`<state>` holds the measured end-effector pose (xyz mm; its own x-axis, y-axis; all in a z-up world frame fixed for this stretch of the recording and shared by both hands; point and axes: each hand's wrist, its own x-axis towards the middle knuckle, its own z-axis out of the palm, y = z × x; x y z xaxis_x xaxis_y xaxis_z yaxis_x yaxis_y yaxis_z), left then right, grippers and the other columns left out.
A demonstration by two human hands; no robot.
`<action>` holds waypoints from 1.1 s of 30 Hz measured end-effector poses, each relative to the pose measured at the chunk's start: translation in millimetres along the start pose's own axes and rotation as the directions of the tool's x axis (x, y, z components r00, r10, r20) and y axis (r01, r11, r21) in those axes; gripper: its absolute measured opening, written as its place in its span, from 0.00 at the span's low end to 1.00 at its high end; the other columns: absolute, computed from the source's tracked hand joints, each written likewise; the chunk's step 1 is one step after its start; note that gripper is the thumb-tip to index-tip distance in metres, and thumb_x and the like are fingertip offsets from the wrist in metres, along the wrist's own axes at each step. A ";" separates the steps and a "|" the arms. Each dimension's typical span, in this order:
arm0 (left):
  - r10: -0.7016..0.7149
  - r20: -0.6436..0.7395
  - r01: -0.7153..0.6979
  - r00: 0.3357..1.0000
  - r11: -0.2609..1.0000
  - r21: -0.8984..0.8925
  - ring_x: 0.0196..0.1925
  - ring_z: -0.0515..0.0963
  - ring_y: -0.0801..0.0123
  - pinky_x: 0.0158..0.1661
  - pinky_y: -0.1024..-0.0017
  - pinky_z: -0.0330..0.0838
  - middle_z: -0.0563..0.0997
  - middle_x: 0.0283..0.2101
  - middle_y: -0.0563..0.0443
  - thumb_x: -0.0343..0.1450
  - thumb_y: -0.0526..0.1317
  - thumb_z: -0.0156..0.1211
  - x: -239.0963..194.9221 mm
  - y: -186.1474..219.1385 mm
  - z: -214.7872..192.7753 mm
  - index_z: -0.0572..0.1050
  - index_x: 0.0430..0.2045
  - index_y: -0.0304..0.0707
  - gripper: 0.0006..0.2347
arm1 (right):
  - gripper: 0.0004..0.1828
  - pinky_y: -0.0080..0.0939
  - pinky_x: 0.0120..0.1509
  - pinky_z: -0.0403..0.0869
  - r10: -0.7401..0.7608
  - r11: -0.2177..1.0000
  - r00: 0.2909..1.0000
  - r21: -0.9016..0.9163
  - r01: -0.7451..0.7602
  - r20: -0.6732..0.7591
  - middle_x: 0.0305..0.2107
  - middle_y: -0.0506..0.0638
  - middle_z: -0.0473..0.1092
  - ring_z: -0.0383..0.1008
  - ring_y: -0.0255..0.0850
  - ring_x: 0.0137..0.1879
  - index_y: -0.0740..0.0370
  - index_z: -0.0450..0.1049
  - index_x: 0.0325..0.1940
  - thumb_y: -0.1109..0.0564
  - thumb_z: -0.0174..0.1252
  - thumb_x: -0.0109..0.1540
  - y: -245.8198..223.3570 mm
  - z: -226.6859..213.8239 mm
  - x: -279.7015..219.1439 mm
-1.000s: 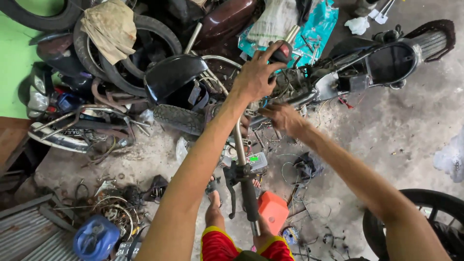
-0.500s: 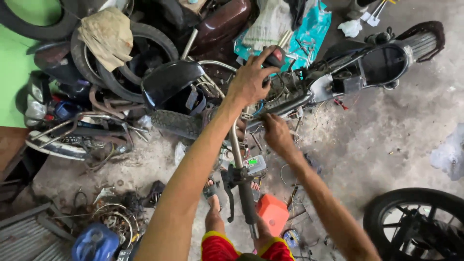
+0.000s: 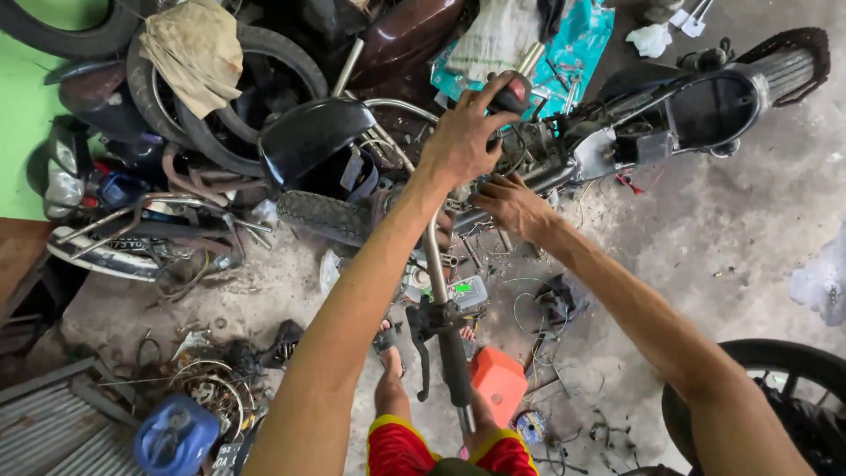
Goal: The person works on the front fork and handlebar area of a motorcycle, connecting and securing wires near the steering stem. They then move to the handlebars, adjusting and routing cables and wires around the grips and controls.
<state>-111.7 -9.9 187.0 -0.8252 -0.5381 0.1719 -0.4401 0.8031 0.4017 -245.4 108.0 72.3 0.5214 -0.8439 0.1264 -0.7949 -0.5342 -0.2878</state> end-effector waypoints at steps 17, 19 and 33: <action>-0.021 0.026 0.021 0.999 1.000 0.003 0.59 0.64 0.44 0.48 0.52 0.76 0.50 0.66 0.51 0.64 0.37 0.60 1.0 1.3 -0.1 0.74 0.48 0.50 0.17 | 0.16 0.45 0.56 0.76 -0.029 0.997 0.981 0.071 0.043 -0.193 0.42 0.58 0.73 0.76 0.47 0.46 0.63 0.71 0.49 0.72 0.50 0.59 -18.4 8.8 -9.2; -0.013 0.011 0.013 1.000 1.000 0.010 0.57 0.65 0.46 0.44 0.54 0.77 0.52 0.65 0.51 0.64 0.37 0.60 -0.8 3.6 -4.1 0.74 0.46 0.51 0.16 | 0.18 0.46 0.56 0.74 -0.062 0.993 0.982 0.084 0.078 -0.178 0.42 0.59 0.73 0.75 0.49 0.46 0.65 0.71 0.49 0.73 0.53 0.55 -14.7 1.9 -5.0; -0.002 -0.001 0.002 1.000 1.000 0.005 0.57 0.65 0.44 0.47 0.51 0.75 0.52 0.66 0.50 0.63 0.38 0.59 1.9 -0.2 -0.7 0.74 0.47 0.51 0.17 | 0.17 0.29 0.19 0.59 0.597 0.233 0.750 0.832 -0.503 0.286 0.22 0.45 0.64 0.59 0.32 0.20 0.61 0.70 0.46 0.49 0.40 0.67 -104.4 -10.3 3.5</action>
<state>-112.9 -11.3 187.9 -0.8238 -0.5400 0.1723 -0.4436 0.8034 0.3971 -163.8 160.3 112.6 0.0048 -0.9374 -0.3482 -0.1894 0.3410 -0.9208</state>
